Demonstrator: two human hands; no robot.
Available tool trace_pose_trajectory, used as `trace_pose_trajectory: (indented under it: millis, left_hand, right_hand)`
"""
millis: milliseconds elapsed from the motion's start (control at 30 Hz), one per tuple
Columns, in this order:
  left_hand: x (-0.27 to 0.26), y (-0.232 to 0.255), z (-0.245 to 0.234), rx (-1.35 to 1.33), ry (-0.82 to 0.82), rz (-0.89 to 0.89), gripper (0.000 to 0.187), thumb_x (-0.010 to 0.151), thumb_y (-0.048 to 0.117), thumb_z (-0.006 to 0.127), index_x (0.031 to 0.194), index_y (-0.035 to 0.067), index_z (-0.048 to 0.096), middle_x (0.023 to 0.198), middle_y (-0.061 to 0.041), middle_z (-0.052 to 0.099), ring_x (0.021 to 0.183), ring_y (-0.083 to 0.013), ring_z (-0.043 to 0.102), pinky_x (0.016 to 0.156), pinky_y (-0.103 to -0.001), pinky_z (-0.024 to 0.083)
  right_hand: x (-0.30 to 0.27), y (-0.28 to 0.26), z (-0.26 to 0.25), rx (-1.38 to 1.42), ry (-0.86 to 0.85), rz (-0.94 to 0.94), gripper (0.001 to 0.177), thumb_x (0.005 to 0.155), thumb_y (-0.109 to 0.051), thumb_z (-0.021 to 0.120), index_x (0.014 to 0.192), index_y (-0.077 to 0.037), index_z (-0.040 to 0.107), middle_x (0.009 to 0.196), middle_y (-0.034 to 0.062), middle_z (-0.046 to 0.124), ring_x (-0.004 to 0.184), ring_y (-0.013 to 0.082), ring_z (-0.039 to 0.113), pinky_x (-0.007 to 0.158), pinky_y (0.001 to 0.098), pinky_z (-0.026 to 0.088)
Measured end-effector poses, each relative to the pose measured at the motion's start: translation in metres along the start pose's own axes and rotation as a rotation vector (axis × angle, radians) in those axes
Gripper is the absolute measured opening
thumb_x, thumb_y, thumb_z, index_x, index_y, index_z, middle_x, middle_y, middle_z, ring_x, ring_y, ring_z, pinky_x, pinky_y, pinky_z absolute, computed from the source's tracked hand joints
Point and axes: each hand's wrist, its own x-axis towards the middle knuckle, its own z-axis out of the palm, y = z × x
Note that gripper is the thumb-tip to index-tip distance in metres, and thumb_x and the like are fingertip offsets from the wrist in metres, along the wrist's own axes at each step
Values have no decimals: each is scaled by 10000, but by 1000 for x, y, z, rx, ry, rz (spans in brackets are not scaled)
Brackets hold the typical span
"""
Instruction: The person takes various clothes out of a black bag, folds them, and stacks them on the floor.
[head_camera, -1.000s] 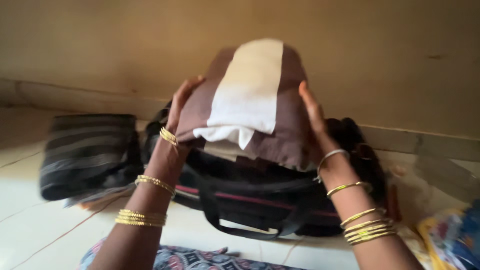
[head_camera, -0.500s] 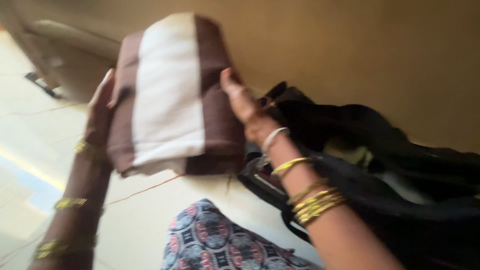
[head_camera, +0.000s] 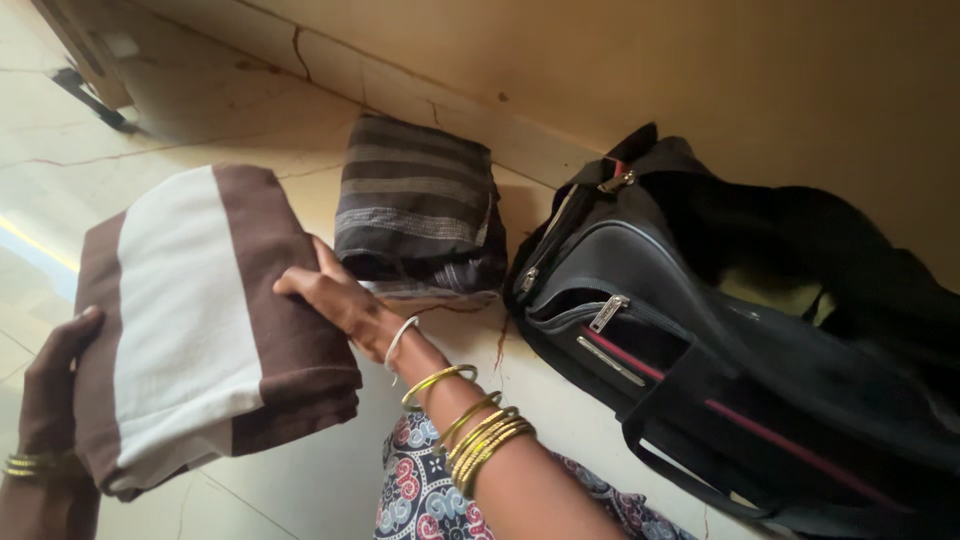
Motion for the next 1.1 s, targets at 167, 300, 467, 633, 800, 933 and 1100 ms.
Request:
trace_pose_trajectory:
  millis: [167,300,467,633,800,933,1100]
  left_hand:
    - [4,-30,0,-2,-2,-25,597,986,413,609,1437,25,558,1241,-144,677,1013,-254,691,916,-375,562]
    - [20,-67,11,163,67,-1,664,927,432,630,1451,44,508,1222,-113,637,1022,-240,659,862,-388,563]
    - [26,-86,17,245,131,-57,624,886,384,625,1424,97,499,1171,-137,625,971,-253,643,816,-389,569]
    - [36,-81,17,311,186,-45,634,908,376,636,1466,117,483,1212,-127,602,1006,-242,628,819,-391,558]
    - [57,-85,20,474,198,69,669,914,380,672,1501,119,485,1302,-130,614,1070,-232,633,866,-377,543]
    - [71,-84,16,578,194,93,642,907,386,687,1454,79,549,1293,-167,641,1084,-262,639,886,-396,535]
    - [91,-83,5,993,182,207,712,957,383,690,1540,41,465,1354,-245,620,1214,-372,603,1019,-463,474]
  right_hand:
    - [38,60,-8,-58,43,1,1042,758,-339,665,1625,-93,144,1568,248,392,1435,346,406,1156,389,330]
    - [68,148,-34,-351,112,-181,948,857,-319,692,1626,-42,212,1668,260,273,1558,356,240,1227,404,247]
    - [67,178,-61,-589,-22,-65,1000,797,-320,737,1605,-71,203,1625,258,304,1496,379,335,1198,419,309]
    - [46,143,-41,-798,106,-42,916,841,-314,729,1613,-169,259,1563,286,391,1446,442,402,1167,480,352]
    - [19,106,-19,-1004,208,-3,763,928,-191,673,1607,-218,328,1570,377,289,1381,539,437,1085,558,455]
    - [-3,82,12,-1394,81,84,722,951,-109,638,1605,-206,348,1635,394,179,1330,645,447,973,656,524]
    - [1,78,21,-1365,-57,323,844,909,-96,627,1591,-418,248,1708,195,-56,1455,584,254,959,748,472]
